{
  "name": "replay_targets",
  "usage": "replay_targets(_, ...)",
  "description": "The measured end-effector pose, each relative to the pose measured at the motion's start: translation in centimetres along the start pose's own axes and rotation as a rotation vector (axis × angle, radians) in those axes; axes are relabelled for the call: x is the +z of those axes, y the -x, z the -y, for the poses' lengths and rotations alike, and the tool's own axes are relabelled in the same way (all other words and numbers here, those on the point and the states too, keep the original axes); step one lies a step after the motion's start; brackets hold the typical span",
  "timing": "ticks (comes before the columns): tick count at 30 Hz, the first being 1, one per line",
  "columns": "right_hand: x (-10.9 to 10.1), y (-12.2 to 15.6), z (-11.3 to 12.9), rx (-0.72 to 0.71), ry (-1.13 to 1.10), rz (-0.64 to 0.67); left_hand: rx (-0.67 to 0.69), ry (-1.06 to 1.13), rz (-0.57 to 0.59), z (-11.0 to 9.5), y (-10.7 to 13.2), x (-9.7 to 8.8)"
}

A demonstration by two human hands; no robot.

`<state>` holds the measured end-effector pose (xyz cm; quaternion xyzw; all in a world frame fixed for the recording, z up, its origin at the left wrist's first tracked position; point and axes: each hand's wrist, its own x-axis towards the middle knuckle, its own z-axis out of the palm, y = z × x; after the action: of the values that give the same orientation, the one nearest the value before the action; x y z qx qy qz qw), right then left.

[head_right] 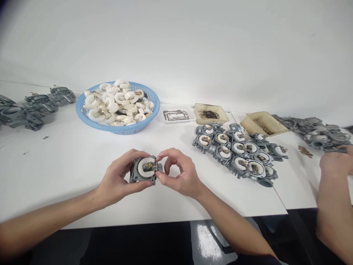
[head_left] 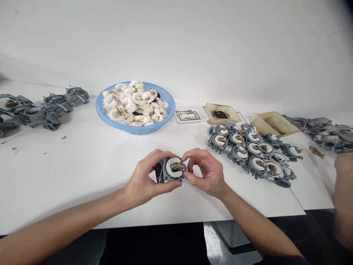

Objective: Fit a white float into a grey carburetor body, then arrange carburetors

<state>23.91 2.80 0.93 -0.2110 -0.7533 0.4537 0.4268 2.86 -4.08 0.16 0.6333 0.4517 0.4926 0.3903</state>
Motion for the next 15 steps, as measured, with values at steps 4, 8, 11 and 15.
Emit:
replay_targets(4, 0.03, 0.05, -0.12, -0.006, -0.014, 0.009, 0.01, 0.009, -0.001, 0.1, -0.01, 0.06)
replay_targets(8, -0.02, 0.22, -0.17, 0.0, -0.004, 0.01, 0.003, 0.002, -0.004, 0.05, 0.01, 0.1)
replay_targets(11, -0.04, 0.32, -0.17, 0.011, 0.0, 0.014, -0.018, 0.0, -0.007, -0.14, 0.03, 0.05)
replay_targets(15, -0.28, 0.32, -0.27, 0.029, -0.029, 0.074, -0.057, 0.006, 0.007, -0.32, 0.01, -0.02)
